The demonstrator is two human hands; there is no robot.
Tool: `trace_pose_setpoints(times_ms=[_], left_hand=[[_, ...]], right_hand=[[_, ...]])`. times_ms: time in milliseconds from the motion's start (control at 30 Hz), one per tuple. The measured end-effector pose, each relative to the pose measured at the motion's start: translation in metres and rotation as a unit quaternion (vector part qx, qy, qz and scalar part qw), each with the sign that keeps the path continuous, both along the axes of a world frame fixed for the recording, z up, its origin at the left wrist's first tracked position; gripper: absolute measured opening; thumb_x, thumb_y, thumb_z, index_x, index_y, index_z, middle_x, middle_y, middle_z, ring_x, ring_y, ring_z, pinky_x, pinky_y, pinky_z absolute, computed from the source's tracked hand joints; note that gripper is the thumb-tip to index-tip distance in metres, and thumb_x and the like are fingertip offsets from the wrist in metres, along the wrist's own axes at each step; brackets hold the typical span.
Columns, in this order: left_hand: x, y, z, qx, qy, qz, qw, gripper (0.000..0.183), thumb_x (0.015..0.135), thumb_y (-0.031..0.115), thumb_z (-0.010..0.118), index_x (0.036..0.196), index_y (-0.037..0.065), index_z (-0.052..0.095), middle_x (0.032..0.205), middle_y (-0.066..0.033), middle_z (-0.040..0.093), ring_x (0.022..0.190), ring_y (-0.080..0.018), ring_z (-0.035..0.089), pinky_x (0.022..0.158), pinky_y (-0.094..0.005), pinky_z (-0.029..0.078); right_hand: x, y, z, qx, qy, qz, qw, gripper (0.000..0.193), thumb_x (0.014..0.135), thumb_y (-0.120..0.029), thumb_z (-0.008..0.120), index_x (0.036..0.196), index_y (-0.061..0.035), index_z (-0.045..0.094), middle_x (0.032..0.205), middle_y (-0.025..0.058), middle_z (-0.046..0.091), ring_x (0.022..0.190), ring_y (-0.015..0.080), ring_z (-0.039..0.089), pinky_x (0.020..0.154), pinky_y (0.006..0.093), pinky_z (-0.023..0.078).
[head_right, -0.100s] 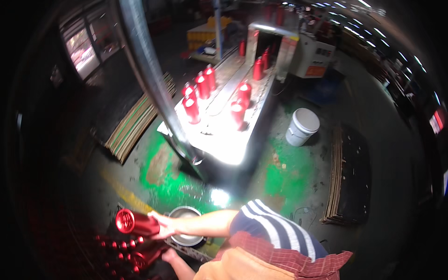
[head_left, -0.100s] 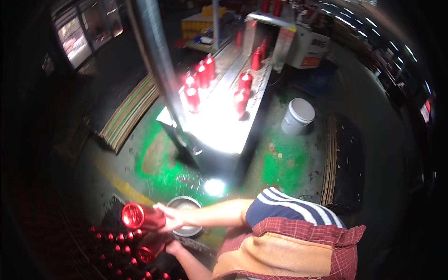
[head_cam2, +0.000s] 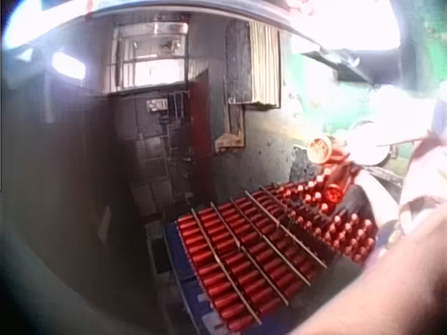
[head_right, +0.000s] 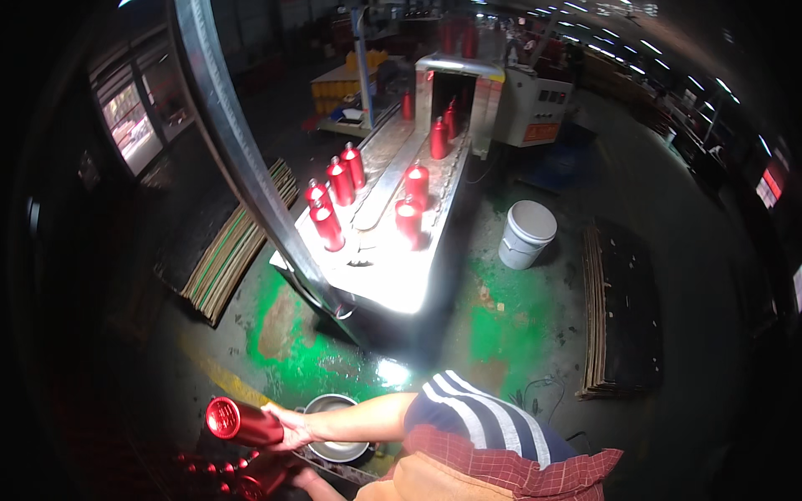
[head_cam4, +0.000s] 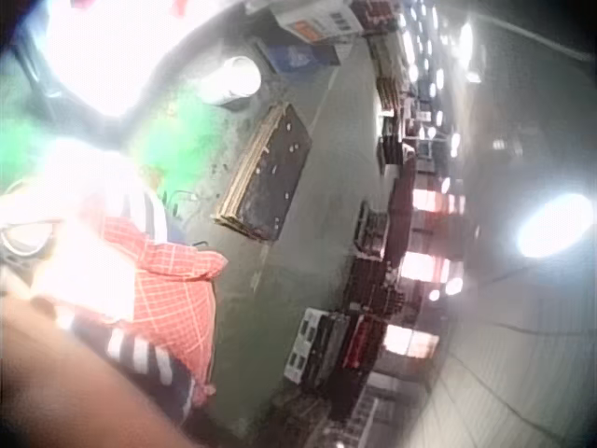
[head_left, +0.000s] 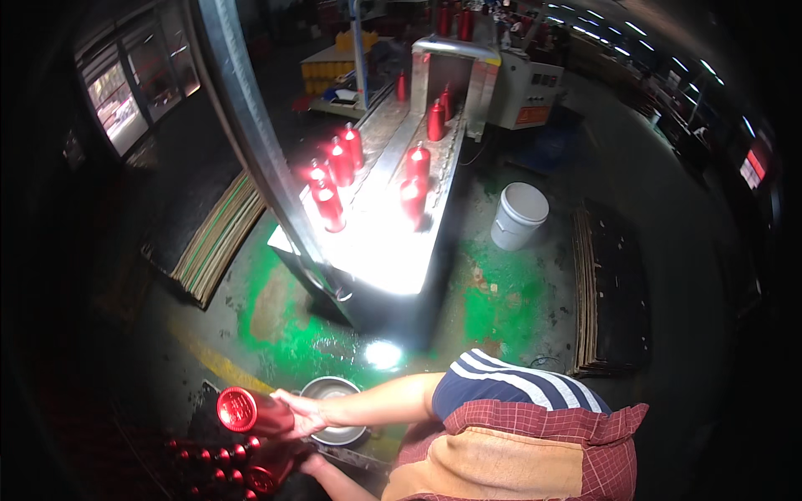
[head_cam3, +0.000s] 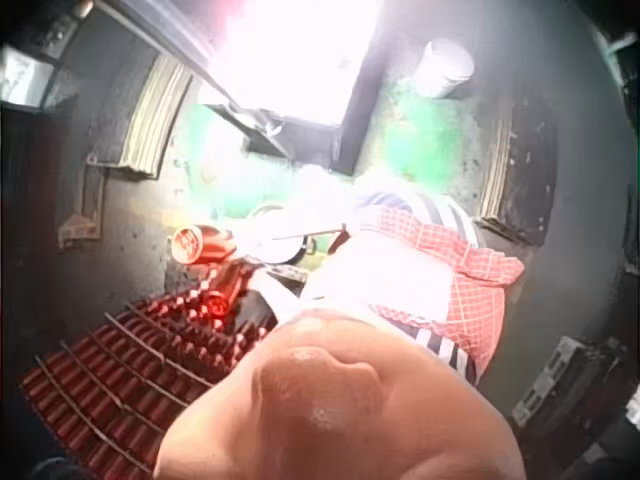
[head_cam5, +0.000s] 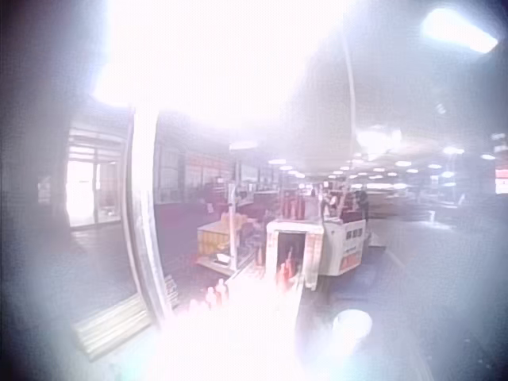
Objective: The person repeatedly picks up red cylindrical cans from a floor pile and places them upright into slots on a moving conveyor. The person also briefly handles a blue bucket and a wooden stick before resuming the can placement task.
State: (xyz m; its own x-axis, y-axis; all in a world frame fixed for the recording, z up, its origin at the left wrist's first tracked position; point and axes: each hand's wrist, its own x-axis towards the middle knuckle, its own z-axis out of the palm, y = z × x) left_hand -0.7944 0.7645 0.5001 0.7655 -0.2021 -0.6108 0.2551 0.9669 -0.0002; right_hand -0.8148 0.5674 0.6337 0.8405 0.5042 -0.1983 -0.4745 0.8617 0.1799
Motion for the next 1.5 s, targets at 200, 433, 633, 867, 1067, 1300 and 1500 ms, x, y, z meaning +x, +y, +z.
trace_pose_setpoints(times_ms=[200,433,633,867,1067,1300,1500], left_hand=[[0.011,-0.007,0.02,0.022,-0.068,-0.027,0.997,0.039,0.096,0.033,0.047,0.123,0.005,0.055,0.121,-0.0186,0.058,0.104,-0.0291,0.059,0.084,-0.0426,0.055],[0.006,0.0,0.026,0.024,-0.116,-0.082,0.99,0.042,0.097,0.039,0.044,0.125,0.009,0.054,0.122,-0.0211,0.057,0.101,-0.0346,0.06,0.079,-0.0459,0.056],[-0.04,-0.007,0.051,0.053,-0.165,-0.15,0.973,0.044,0.098,0.044,0.042,0.128,0.013,0.053,0.122,-0.0233,0.055,0.098,-0.0393,0.06,0.076,-0.0487,0.058],[-0.088,-0.098,0.074,0.031,-0.227,-0.273,0.934,0.047,0.099,0.05,0.04,0.131,0.017,0.052,0.123,-0.0259,0.053,0.095,-0.0449,0.061,0.072,-0.0519,0.059],[-0.13,-0.245,0.104,-0.004,-0.283,-0.401,0.871,0.047,0.097,0.053,0.043,0.125,0.018,0.055,0.115,-0.0277,0.058,0.086,-0.0436,0.064,0.067,-0.0525,0.06],[-0.152,-0.428,0.195,0.173,-0.299,-0.372,0.861,0.048,0.097,0.052,0.042,0.124,0.014,0.056,0.117,-0.0182,0.061,0.097,-0.0304,0.062,0.083,-0.0446,0.054],[-0.09,-0.583,0.339,0.366,-0.493,-0.291,0.734,0.052,0.095,0.045,0.054,0.135,0.011,0.052,0.12,-0.0118,0.061,0.109,-0.0249,0.061,0.093,-0.0431,0.052]], right_hand=[[-0.01,-0.011,0.016,-0.056,-0.028,-0.047,0.997,0.061,0.085,-0.058,0.054,0.126,-0.0116,0.056,0.127,0.0064,0.061,0.113,0.0244,0.058,0.09,0.0418,0.053],[-0.093,-0.061,0.038,-0.144,-0.067,-0.161,0.974,0.064,0.086,-0.058,0.052,0.129,-0.0102,0.054,0.126,0.012,0.062,0.109,0.0284,0.062,0.098,0.0409,0.051],[-0.182,-0.14,0.04,-0.262,0.044,-0.244,0.933,0.06,0.084,-0.057,0.052,0.129,-0.0174,0.054,0.123,0.0094,0.062,0.105,0.0265,0.064,0.087,0.0398,0.056],[-0.309,-0.244,0.028,-0.297,0.212,-0.387,0.847,0.062,0.085,-0.054,0.051,0.133,-0.0145,0.05,0.131,0.0119,0.057,0.118,0.0289,0.056,0.099,0.05,0.044],[-0.419,-0.34,0.013,-0.271,0.214,-0.484,0.805,0.061,0.091,-0.053,0.045,0.138,-0.015,0.046,0.143,0.0113,0.047,0.127,0.0321,0.05,0.108,0.0518,0.039],[-0.517,-0.458,-0.008,-0.231,0.211,-0.53,0.788,0.055,0.088,-0.051,0.051,0.135,-0.0232,0.048,0.14,0.0058,0.05,0.126,0.0297,0.052,0.098,0.0524,0.05],[-0.563,-0.54,-0.034,-0.161,0.216,-0.596,0.757,0.045,0.09,-0.044,0.052,0.13,-0.0256,0.05,0.14,0.0067,0.048,0.129,0.0344,0.046,0.101,0.06,0.044]])
